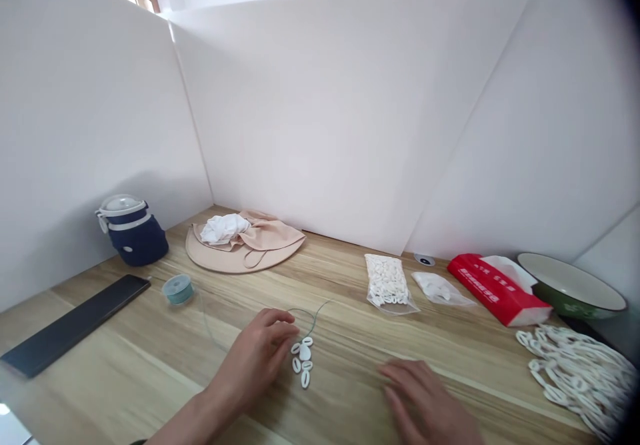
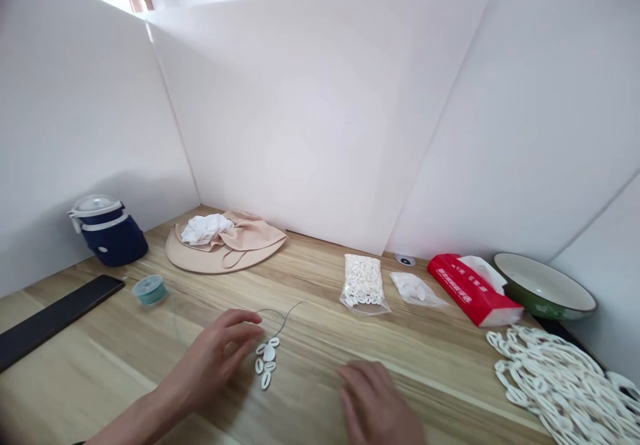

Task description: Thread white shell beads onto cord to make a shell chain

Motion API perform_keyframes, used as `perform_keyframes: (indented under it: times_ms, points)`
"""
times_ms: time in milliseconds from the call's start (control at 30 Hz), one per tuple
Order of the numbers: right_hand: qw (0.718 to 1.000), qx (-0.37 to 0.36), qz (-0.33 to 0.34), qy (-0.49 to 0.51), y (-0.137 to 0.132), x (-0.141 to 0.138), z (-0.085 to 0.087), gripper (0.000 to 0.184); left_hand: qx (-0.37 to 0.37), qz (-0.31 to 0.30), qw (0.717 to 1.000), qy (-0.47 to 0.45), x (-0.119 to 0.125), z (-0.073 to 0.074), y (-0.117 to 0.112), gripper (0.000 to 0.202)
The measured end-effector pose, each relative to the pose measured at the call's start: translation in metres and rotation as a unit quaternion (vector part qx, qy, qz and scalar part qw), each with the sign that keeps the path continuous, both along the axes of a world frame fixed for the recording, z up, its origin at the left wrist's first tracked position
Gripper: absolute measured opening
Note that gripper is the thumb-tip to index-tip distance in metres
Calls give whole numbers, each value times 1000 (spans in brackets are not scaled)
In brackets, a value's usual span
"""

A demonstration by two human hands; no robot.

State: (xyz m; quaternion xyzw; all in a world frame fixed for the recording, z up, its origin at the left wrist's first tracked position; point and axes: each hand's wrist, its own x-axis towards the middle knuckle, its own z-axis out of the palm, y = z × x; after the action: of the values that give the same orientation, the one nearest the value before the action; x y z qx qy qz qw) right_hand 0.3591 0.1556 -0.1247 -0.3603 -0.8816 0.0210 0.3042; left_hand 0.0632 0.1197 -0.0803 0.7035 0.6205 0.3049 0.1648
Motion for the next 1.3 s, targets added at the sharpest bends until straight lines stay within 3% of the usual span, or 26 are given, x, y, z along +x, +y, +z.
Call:
perform_keyframes:
  times_ms: [133, 300, 567, 767, 933, 1100, 1300]
  points:
    - [994, -107, 35, 2, 0, -83, 11, 32, -3, 4, 1000, -5, -2, -9, -2, 24]
    - [990, -137, 40, 8, -1, -121, 10, 31, -15, 7, 1000, -5, -10, -14, -3, 26]
    - [986, -157, 49, 23, -3, -129, 1, 34, -3, -28, 999, -25, -11, -20, -2, 26]
    - [982, -180, 16, 47, -2, -138, -2, 17, 3, -27, 999, -25, -14, -21, -3, 25]
    - [972, -215, 22, 92, -3, -140, -1, 18, 3, -28, 999, -27, -11, -19, -5, 27]
    - [938, -300, 5, 175, 6, -123, 4, 11, 15, -26, 999, -21, -11, -19, -5, 26]
    - [878, -405, -39, 253, 17, -107, 0, 23, 22, -6, 999, -29, -6, -8, 17, 23]
